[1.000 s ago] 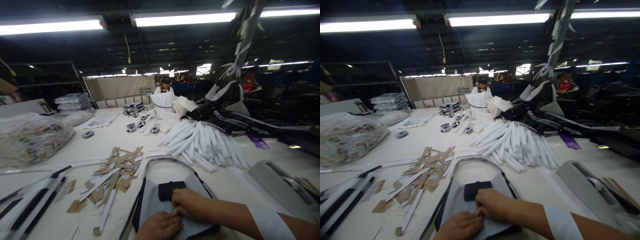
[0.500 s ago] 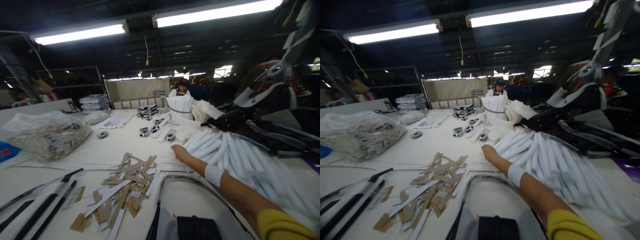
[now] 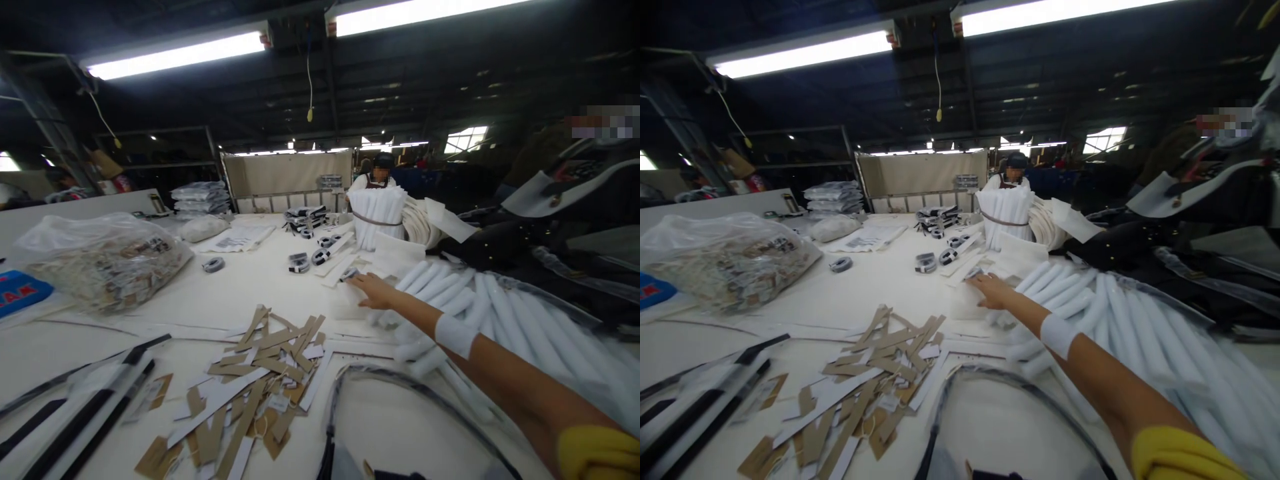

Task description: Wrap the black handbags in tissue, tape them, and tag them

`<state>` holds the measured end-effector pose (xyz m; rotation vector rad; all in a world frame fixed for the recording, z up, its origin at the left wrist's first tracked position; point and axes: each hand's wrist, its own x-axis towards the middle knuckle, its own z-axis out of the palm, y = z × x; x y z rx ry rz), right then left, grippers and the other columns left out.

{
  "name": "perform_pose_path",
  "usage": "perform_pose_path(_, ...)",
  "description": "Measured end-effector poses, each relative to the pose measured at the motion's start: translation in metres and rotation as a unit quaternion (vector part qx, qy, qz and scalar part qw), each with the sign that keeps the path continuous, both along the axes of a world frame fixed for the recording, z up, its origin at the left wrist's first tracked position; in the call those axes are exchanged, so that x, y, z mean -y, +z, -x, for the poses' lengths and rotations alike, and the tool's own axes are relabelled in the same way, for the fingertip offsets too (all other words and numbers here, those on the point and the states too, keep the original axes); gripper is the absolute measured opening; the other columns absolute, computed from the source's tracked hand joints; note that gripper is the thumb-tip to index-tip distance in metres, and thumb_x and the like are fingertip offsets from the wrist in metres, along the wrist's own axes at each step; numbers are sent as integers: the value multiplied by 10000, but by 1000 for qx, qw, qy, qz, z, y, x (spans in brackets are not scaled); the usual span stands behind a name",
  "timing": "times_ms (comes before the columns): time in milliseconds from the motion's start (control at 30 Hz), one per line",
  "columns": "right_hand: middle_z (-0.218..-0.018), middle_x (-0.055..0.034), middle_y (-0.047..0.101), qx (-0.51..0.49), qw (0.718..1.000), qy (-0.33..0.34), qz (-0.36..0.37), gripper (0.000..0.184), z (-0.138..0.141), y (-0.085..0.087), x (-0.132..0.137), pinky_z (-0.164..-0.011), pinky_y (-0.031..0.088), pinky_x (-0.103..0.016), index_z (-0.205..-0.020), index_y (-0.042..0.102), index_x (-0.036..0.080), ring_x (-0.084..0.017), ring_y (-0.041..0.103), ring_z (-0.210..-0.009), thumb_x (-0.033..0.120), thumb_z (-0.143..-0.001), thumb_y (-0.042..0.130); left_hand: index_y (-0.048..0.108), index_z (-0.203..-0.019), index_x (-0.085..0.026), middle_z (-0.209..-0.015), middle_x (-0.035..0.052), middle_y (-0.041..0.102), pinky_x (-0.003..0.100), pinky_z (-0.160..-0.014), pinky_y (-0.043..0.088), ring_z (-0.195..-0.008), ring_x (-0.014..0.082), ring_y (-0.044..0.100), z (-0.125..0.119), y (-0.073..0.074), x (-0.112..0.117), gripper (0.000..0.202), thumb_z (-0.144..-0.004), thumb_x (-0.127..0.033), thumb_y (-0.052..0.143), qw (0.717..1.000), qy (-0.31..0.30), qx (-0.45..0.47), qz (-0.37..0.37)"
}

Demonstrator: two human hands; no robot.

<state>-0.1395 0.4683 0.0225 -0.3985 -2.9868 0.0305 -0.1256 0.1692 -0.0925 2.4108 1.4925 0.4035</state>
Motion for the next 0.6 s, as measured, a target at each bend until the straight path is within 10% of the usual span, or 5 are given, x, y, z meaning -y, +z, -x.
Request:
perform_pose_path(133,-1527,-142,390,-93,994,22,45,865,-60,52,61,-1156,318,-454,-1571,194,207,-278,368,-1406,493,-885,638,600,-1245,-313,-1285,30,627,378,-889,564,-1092,184,643,-13,6,46,282,-994,-396,501,999,-31,40,-17)
perform_pose_path(300,-1426,-101,529,-52,972,94,209,975,-150,95,174,-1012,467,-363,-1582,135,267,-251,580,-1213,559,-834,689,511,-1370,-211,-1384,44,607,316,-1103,441,-1306,173,534,-34,39,126,398,-980,-276,467,991,-60,117,-20)
perform_pose_path(433,-1368,-134,589,35,972,77,218,889,-193,79,250,-976,467,-402,-1529,312,224,-297,606,-1162,578,-814,705,488,-1371,-194,-1390,53,601,320,-1125,409,-1305,176,533,-36,65,142,419,-952,-216,479,992,-45,122,-7)
perform_pose_path(600,-1346,-177,594,64,978,56,190,703,-216,22,290,-1029,388,-500,-1397,515,177,-339,562,-1190,618,-860,622,513,-1360,-271,-1181,24,713,303,-877,565,-1041,216,682,-36,62,144,445,-916,-264,543,997,6,79,14)
